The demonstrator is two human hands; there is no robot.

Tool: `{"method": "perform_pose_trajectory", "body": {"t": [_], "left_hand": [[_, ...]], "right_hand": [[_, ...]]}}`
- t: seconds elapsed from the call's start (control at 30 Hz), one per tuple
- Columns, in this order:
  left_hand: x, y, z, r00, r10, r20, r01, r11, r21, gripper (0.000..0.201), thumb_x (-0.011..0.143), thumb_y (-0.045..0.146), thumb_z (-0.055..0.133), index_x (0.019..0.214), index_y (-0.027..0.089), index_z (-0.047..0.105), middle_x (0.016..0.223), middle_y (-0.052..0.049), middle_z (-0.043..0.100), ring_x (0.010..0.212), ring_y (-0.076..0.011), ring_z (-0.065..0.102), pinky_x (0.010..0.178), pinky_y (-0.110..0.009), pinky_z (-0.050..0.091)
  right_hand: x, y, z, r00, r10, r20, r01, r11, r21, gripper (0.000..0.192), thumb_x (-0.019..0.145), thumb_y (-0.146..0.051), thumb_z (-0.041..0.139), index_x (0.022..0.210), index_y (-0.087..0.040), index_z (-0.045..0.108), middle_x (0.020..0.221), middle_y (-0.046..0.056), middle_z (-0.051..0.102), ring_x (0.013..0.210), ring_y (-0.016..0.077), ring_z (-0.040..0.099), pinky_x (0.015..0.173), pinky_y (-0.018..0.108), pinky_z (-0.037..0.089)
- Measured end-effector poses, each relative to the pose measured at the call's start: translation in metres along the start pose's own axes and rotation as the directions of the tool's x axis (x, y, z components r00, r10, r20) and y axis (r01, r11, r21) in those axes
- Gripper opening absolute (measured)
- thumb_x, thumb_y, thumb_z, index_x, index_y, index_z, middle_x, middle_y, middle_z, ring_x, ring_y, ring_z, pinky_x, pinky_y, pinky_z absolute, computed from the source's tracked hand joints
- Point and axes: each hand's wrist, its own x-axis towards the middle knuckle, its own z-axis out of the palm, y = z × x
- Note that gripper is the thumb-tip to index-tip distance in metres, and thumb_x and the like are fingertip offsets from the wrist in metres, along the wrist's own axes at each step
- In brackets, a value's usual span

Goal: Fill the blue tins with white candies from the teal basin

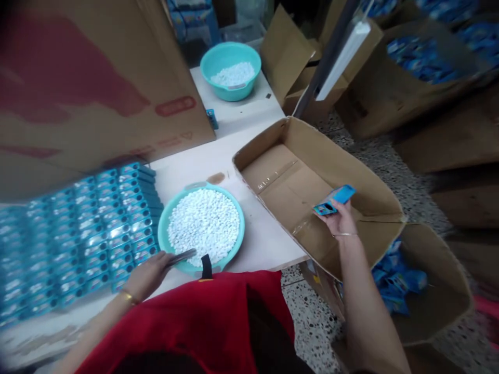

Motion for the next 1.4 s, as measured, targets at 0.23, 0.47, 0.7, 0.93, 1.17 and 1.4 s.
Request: {"method": "perform_pose_trajectory", "body": {"t": [0.23, 0.47, 0.7, 0.93, 1.17, 1.4], "left_hand": [[0.081, 0.046, 0.057, 0.985, 0.019, -0.174, -0.053, 0.980, -0.193, 0.023, 0.089, 0.022, 0.041, 0.108, 0.019, 0.053, 0.103, -0.009, 0.057, 0.098, -0.0203, 0.058, 0.088, -0.034, 0.046], [0.115, 0.058, 0.081, 0.940, 0.003, -0.341, -0.127, 0.931, -0.341, 0.030, 0.085, 0.019, 0.045, 0.115, 0.018, 0.050, 0.107, -0.010, 0.058, 0.101, -0.0207, 0.057, 0.093, -0.037, 0.047], [0.100, 0.052, 0.059, 0.926, 0.040, -0.377, -0.203, 0.892, -0.403, 0.025, 0.086, 0.025, 0.047, 0.109, 0.017, 0.052, 0.099, -0.008, 0.060, 0.089, -0.0178, 0.058, 0.087, -0.034, 0.048], [0.041, 0.045, -0.010, 0.901, 0.161, -0.403, -0.324, 0.867, -0.378, 0.027, 0.090, 0.033, 0.044, 0.109, 0.016, 0.052, 0.093, -0.006, 0.056, 0.082, -0.0166, 0.054, 0.081, -0.032, 0.046], [0.001, 0.064, -0.069, 0.890, 0.316, -0.329, -0.407, 0.875, -0.261, 0.024, 0.092, 0.030, 0.042, 0.111, 0.018, 0.051, 0.097, -0.007, 0.057, 0.088, -0.0176, 0.055, 0.081, -0.031, 0.045], [-0.009, 0.095, -0.104, 0.956, 0.212, -0.203, -0.205, 0.977, 0.056, 0.024, 0.087, 0.025, 0.044, 0.109, 0.018, 0.051, 0.095, -0.007, 0.057, 0.076, -0.0181, 0.058, 0.067, -0.029, 0.044]], "right_hand": [[-0.111, 0.001, 0.086, 0.938, 0.070, 0.338, -0.172, 0.944, 0.283, 0.053, 0.067, -0.053, 0.066, 0.112, -0.025, 0.061, 0.124, 0.008, 0.059, 0.115, 0.0308, 0.055, 0.094, 0.059, 0.043], [-0.159, 0.048, 0.133, 0.882, 0.353, 0.311, -0.443, 0.848, 0.292, 0.043, 0.068, -0.047, 0.071, 0.105, -0.027, 0.063, 0.110, 0.003, 0.066, 0.102, 0.0254, 0.061, 0.091, 0.052, 0.049], [-0.154, 0.073, 0.150, 0.855, 0.437, 0.278, -0.516, 0.767, 0.381, 0.032, 0.071, -0.038, 0.072, 0.098, -0.026, 0.061, 0.094, 0.001, 0.066, 0.088, 0.0209, 0.063, 0.080, 0.048, 0.056], [-0.152, 0.086, 0.167, 0.868, 0.455, 0.198, -0.495, 0.774, 0.394, 0.036, 0.064, -0.037, 0.078, 0.088, -0.023, 0.057, 0.086, 0.001, 0.063, 0.087, 0.0218, 0.063, 0.079, 0.047, 0.056], [-0.169, 0.098, 0.190, 0.784, 0.540, 0.306, -0.620, 0.707, 0.340, 0.042, 0.062, -0.038, 0.081, 0.095, -0.022, 0.060, 0.091, 0.001, 0.066, 0.085, 0.0205, 0.064, 0.072, 0.038, 0.057], [-0.179, 0.106, 0.196, 0.732, 0.584, 0.349, -0.678, 0.674, 0.294, 0.037, 0.067, -0.041, 0.078, 0.094, -0.022, 0.061, 0.087, 0.001, 0.067, 0.082, 0.0200, 0.064, 0.067, 0.036, 0.058]]}}
